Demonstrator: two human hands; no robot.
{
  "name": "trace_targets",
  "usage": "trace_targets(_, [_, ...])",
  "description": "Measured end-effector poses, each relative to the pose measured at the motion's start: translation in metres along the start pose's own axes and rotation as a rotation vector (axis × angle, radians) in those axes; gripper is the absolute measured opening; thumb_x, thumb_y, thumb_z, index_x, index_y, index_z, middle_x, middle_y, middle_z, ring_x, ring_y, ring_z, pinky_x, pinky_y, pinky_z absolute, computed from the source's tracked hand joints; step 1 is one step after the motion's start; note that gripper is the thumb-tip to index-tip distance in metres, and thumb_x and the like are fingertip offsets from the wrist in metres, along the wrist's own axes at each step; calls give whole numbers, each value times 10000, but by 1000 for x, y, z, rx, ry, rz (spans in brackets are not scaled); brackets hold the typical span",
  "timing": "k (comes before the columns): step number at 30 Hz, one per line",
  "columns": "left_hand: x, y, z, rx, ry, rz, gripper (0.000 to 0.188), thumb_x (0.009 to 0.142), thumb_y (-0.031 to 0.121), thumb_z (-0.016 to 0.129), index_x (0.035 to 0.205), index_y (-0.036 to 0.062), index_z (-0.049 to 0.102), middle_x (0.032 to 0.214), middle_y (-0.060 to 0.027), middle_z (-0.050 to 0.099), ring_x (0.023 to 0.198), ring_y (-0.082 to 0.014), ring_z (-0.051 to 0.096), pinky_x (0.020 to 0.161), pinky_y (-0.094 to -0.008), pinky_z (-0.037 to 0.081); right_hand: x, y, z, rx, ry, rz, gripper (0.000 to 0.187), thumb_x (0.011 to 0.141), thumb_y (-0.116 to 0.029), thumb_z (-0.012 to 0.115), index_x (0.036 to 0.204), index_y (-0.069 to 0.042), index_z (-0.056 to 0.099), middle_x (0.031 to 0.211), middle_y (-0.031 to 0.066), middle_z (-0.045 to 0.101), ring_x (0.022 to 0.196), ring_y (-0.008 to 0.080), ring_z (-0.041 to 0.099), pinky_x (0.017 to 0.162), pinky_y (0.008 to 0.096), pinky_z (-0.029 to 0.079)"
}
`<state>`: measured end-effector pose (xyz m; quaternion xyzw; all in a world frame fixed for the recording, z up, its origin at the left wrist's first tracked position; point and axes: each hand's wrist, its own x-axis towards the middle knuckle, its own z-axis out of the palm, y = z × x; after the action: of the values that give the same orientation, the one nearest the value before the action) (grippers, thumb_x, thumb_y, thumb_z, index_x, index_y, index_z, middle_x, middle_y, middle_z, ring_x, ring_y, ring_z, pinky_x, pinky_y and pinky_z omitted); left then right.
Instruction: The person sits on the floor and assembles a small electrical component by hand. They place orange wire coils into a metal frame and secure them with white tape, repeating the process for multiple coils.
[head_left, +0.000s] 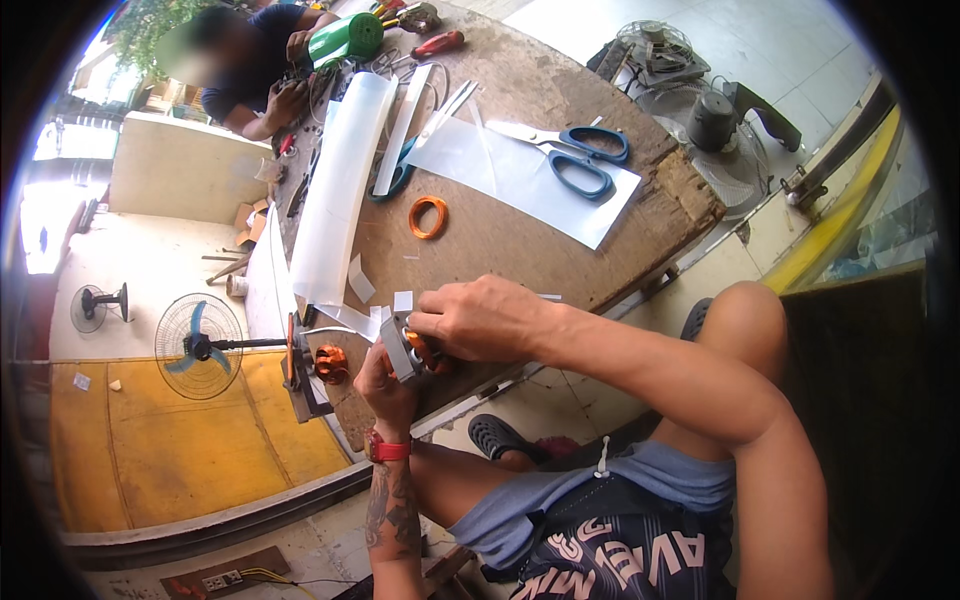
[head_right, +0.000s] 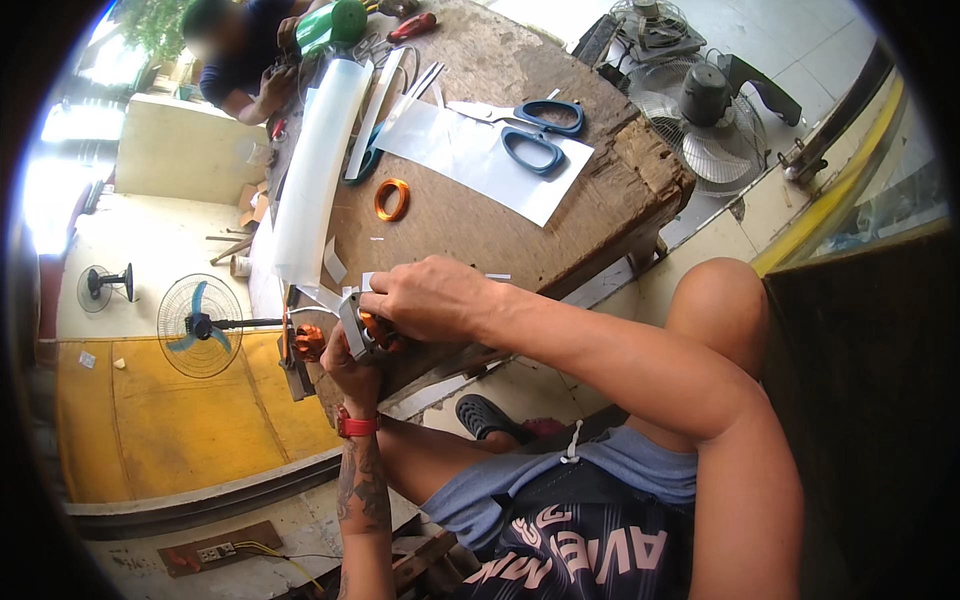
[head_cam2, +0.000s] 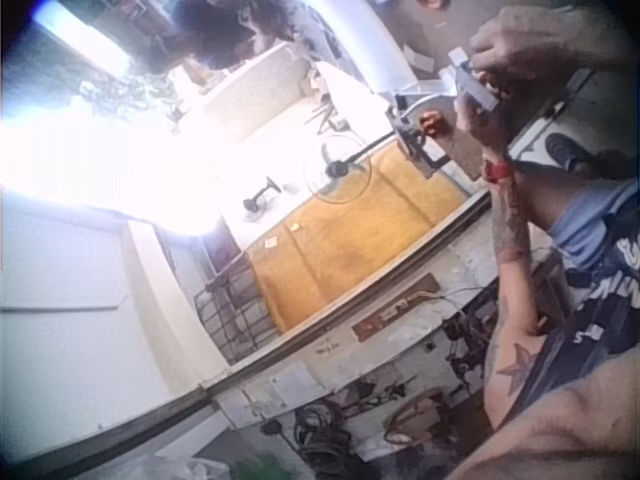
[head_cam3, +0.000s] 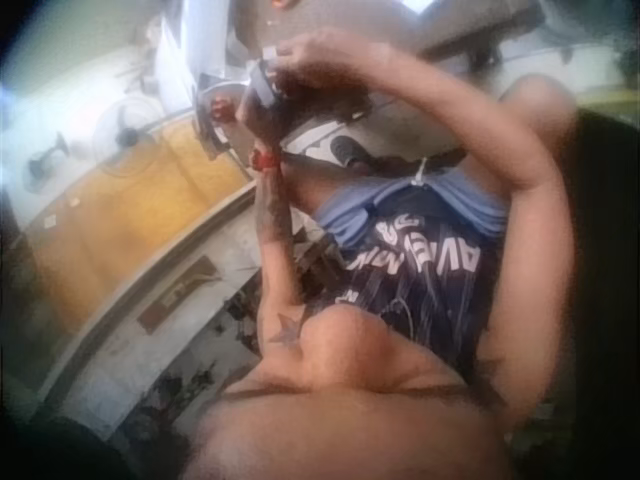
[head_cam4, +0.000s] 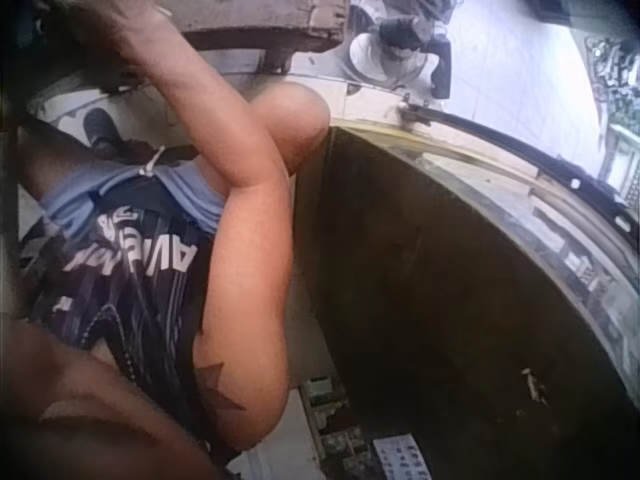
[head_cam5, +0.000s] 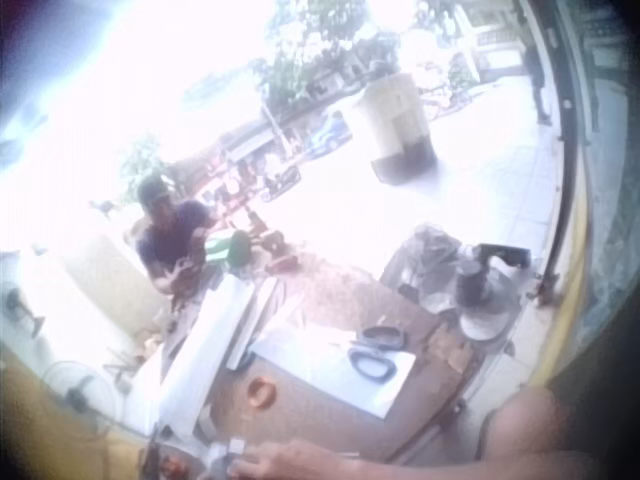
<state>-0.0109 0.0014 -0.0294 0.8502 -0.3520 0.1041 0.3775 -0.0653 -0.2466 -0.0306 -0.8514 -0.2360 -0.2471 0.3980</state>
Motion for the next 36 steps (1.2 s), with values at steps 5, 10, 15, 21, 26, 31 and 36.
trace_targets(5, [-3, -6, -2, 74, -14, 24, 515, 727, 17, 878, 1214, -4, 709, 996, -89, 782, 879, -155, 754, 802, -305, 601, -3, -6, 12, -53, 86, 64, 195, 917, -137, 679, 1088, -51, 643, 992, 123, 661, 917, 310, 746, 785, 405, 628])
trace_targets(10, [-1, -12, -1, 100, 13, 72, 464, 735, -8, 844, 1181, -9, 717, 1074, -129, 783, 901, -201, 767, 798, -318, 594, -8, -7, 13, -49, 104, 57, 176, 919, -149, 678, 1059, -45, 655, 1019, 117, 660, 899, 298, 743, 780, 392, 631])
trace_targets(15, [5, -6, -2, 4, -10, 75, 348, 784, -69, 771, 1127, -23, 728, 1129, -154, 779, 966, -233, 767, 835, -318, 582, -8, -5, 11, -124, 149, -38, 172, 888, -155, 699, 1030, -62, 674, 911, 81, 660, 862, 242, 721, 704, 364, 624])
trace_targets(21, [6, -8, -5, -348, -92, -150, 285, 821, -96, 725, 1102, -50, 728, 1166, -119, 756, 1044, -156, 711, 903, -316, 563, -4, 1, 11, -240, 69, -113, 146, 913, -154, 658, 1015, -52, 676, 872, 70, 664, 804, 222, 713, 672, 337, 611])
trace_targets(26, [7, -10, -11, -433, -164, -281, 257, 836, -59, 747, 1093, -52, 737, 1232, -119, 718, 1072, -155, 686, 924, -305, 546, -5, 1, 14, -263, 68, -149, 163, 910, -160, 659, 1027, -47, 674, 880, 64, 669, 808, 211, 711, 691, 330, 606])
trace_targets(31, [16, -3, -10, -462, -179, -197, 268, 837, -24, 794, 1097, -57, 737, 1294, -122, 679, 1112, -167, 668, 949, -286, 527, -5, 1, 16, -236, 105, -184, 149, 922, -183, 661, 1003, -58, 665, 890, 62, 673, 808, 209, 705, 698, 323, 604])
trace_targets(36, [14, 0, -12, -551, -188, -269, 297, 848, -45, 789, 1139, -57, 731, 1296, -123, 679, 1104, -165, 666, 944, -289, 528, -3, -1, 15, -226, 118, -204, 124, 934, -173, 648, 988, -63, 659, 882, 60, 668, 819, 216, 701, 716, 326, 603])
